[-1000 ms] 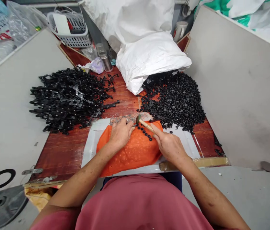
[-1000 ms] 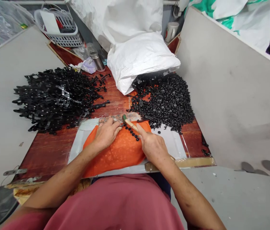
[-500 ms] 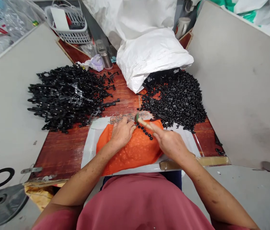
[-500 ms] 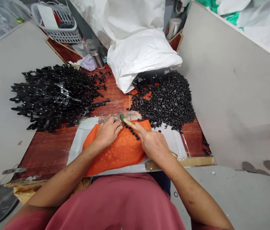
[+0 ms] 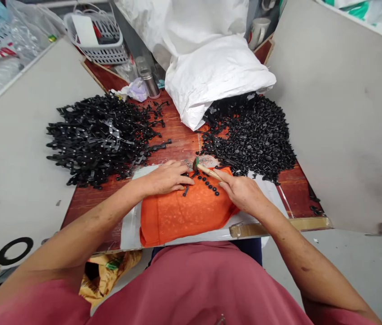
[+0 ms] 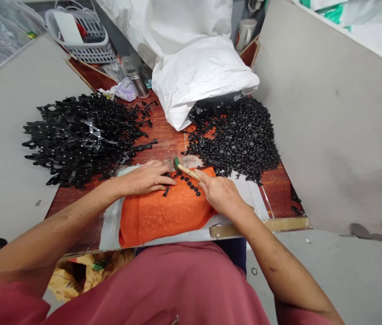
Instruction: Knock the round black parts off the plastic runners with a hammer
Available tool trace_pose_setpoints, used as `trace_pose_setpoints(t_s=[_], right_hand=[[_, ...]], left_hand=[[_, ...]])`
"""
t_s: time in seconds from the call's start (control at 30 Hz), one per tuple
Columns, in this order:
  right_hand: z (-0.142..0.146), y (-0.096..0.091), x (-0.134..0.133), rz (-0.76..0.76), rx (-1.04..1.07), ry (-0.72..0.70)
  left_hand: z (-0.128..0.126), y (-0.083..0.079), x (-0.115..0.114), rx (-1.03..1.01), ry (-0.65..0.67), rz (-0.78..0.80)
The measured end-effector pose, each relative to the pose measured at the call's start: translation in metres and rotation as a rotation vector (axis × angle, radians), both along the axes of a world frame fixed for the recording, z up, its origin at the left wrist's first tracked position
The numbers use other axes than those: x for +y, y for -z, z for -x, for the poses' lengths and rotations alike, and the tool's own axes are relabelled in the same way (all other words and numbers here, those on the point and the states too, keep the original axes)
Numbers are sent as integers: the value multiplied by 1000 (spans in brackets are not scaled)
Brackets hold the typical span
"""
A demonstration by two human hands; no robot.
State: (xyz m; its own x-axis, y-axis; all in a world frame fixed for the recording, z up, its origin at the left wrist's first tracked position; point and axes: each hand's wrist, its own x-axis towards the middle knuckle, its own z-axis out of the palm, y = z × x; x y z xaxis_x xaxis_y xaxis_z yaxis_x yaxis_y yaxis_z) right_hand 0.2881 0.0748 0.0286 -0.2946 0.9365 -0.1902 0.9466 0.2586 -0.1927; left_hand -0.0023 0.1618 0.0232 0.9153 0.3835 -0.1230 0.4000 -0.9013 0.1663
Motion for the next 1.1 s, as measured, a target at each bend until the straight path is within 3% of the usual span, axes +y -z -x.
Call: trace_pose_setpoints(t_s=[0.1,0.27,0.37,0.5,0.67,0.87,1.1], right_hand=[[0,2,-5,-43,23,13],[-17,2,-30,-122,275,176],[-30,3,-51,-121,404,228],[-42,9,-79,-90,413,286],[-49,18,-99,-54,425,343],[-46,32,-100,-44,394,356],[-46,42,-97,-26,368,343]], left_hand=[[-9,6,-13,24,-86,-32],[-23,-3,-43,-37,-596,-86],[-31,-4,-51,-71,-747,-58],[-39,1,-51,-101,-784,8],[-37,3,-47,-187,-778,-142],[-38,8,-43,-224,-756,22],[-42,13,-45,-109,-758,31]])
